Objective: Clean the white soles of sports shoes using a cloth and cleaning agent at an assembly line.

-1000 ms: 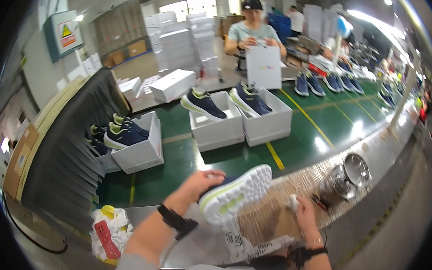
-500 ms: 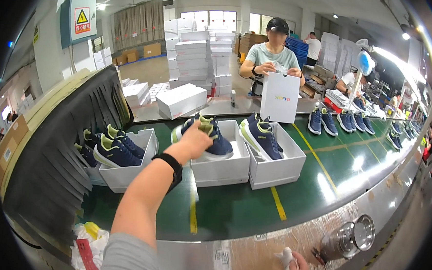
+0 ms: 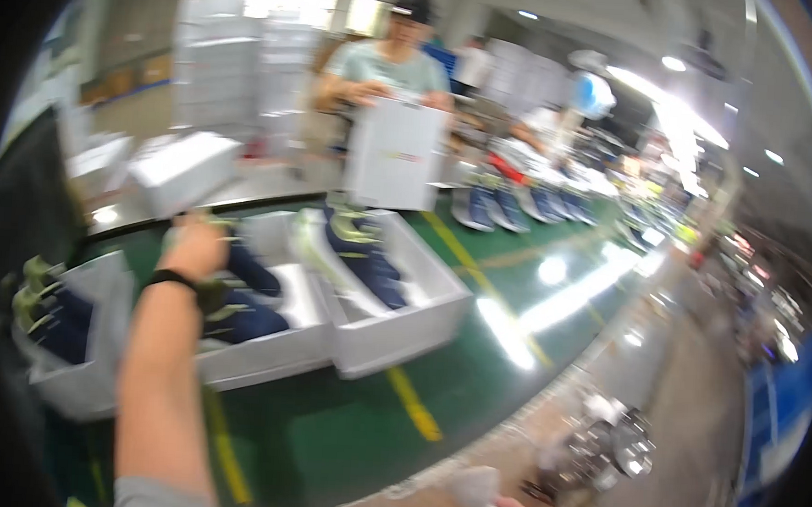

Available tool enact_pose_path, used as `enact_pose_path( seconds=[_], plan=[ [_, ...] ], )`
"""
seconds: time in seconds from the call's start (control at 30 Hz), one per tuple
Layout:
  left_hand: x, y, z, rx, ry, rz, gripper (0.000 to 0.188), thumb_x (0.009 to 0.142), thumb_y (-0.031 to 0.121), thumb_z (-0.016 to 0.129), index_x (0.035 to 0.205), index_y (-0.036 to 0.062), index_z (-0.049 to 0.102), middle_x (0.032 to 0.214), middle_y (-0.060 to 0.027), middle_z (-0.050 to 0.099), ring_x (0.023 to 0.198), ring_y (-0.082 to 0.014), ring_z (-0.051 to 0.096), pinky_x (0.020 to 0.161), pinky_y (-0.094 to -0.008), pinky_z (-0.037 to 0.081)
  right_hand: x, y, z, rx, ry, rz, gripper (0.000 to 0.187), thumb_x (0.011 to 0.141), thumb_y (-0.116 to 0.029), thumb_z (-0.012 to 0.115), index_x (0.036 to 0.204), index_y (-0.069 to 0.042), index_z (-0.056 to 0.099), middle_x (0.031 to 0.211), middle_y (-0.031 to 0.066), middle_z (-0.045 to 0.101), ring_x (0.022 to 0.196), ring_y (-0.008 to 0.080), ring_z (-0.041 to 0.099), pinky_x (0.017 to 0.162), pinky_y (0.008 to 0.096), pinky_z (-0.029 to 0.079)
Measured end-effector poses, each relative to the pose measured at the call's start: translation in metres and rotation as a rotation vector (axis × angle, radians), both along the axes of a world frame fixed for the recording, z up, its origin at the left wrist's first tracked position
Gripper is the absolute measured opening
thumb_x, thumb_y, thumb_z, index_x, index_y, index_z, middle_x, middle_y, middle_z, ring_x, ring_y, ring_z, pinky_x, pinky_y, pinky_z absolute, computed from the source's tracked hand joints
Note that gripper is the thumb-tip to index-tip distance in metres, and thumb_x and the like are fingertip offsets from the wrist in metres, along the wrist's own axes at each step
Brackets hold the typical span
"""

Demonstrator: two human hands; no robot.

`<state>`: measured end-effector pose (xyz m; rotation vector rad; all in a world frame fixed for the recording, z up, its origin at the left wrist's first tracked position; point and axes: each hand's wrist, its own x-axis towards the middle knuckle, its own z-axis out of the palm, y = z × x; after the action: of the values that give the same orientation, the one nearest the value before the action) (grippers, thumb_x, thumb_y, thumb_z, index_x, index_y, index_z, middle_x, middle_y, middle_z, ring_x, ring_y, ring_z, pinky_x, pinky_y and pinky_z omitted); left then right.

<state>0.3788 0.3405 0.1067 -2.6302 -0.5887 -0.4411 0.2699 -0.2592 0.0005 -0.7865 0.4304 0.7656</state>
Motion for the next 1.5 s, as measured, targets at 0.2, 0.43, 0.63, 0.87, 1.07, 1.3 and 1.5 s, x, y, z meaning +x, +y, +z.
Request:
enact_pose_path(
  seconds=[0.2, 0.43, 0.63, 0.87, 1.07, 1.3, 1.5],
  plan=[
    [0.009, 0.046, -0.017, 0.212, 0.310, 0.212, 0.024, 0.080, 0.017, 0.055, 0.095, 0.0087, 0.071, 0.102, -0.0088, 0.067, 0.125, -0.0292, 0.042, 0.110, -0.0568, -0.002, -0.014, -0.001, -0.013, 0.310, 0.037, 0.061, 0.037, 0.089, -0.011, 0.049, 0.124, 0.001, 0.047, 0.115, 0.0138, 0.057, 0.099, 0.0271, 0.059, 0.088, 0.0384, 0.048],
    [-0.037, 0.001, 0.076, 0.566, 0.061, 0.197, 0.026, 0.089, 0.010, 0.039, 0.106, 0.0053, 0.058, 0.114, -0.0117, 0.057, 0.126, -0.0239, 0.041, 0.113, -0.0492, -0.013, -0.048, -0.012, 0.008, 0.220, -0.112, -0.081, 0.037, 0.090, -0.016, 0.048, 0.123, 0.000, 0.046, 0.113, 0.0144, 0.057, 0.093, 0.0274, 0.060, 0.080, 0.0416, 0.052],
    [-0.147, -0.154, 0.171, 0.145, -0.122, -0.211, 0.016, 0.086, 0.018, 0.053, 0.086, 0.0020, 0.054, 0.080, -0.0171, 0.055, 0.088, -0.0325, 0.054, 0.093, -0.0398, 0.037, -0.077, -0.037, 0.028, 0.279, -0.082, -0.151, 0.032, 0.089, -0.019, 0.048, 0.114, 0.000, 0.051, 0.101, 0.0140, 0.061, 0.083, 0.0276, 0.062, 0.072, 0.0406, 0.054],
    [-0.265, -0.278, 0.044, -2.232, -0.091, 0.119, 0.035, 0.093, 0.024, 0.051, 0.101, -0.0085, 0.061, 0.093, -0.0156, 0.066, 0.079, -0.0211, 0.066, 0.071, -0.0340, 0.053, -0.109, -0.055, 0.065, 0.040, -0.256, -0.202, 0.033, 0.090, -0.014, 0.049, 0.121, -0.003, 0.048, 0.106, 0.0071, 0.059, 0.096, 0.0181, 0.058, 0.077, 0.0342, 0.051],
    [-0.339, -0.332, -0.069, -2.766, 0.042, 0.481, 0.039, 0.096, 0.024, 0.047, 0.114, -0.0102, 0.053, 0.106, -0.0198, 0.063, 0.092, -0.0279, 0.064, 0.082, -0.0388, 0.053, -0.138, -0.035, 0.091, -0.647, -1.128, -0.111, 0.032, 0.087, -0.008, 0.055, 0.118, -0.006, 0.055, 0.113, 0.0093, 0.057, 0.102, 0.0220, 0.056, 0.089, 0.0336, 0.045],
    [-0.338, -0.358, -0.071, -2.749, 0.067, 0.652, 0.039, 0.097, 0.023, 0.044, 0.116, -0.0096, 0.052, 0.108, -0.0210, 0.062, 0.093, -0.0279, 0.064, 0.081, -0.0378, 0.054, -0.124, -0.015, 0.024, -1.097, -1.806, 0.137, 0.037, 0.076, -0.004, 0.057, 0.112, -0.009, 0.060, 0.108, 0.0145, 0.057, 0.096, 0.0325, 0.054, 0.086, 0.0417, 0.044],
    [-0.341, -0.349, -0.087, -2.641, -0.001, 0.748, 0.036, 0.096, 0.023, 0.046, 0.111, -0.0090, 0.055, 0.100, -0.0197, 0.065, 0.084, -0.0262, 0.066, 0.073, -0.0355, 0.056, -0.094, 0.006, 0.023, -1.185, -1.759, 0.174, 0.031, 0.075, -0.005, 0.054, 0.106, -0.007, 0.062, 0.107, 0.0144, 0.059, 0.098, 0.0324, 0.054, 0.082, 0.0429, 0.045]
  ],
)
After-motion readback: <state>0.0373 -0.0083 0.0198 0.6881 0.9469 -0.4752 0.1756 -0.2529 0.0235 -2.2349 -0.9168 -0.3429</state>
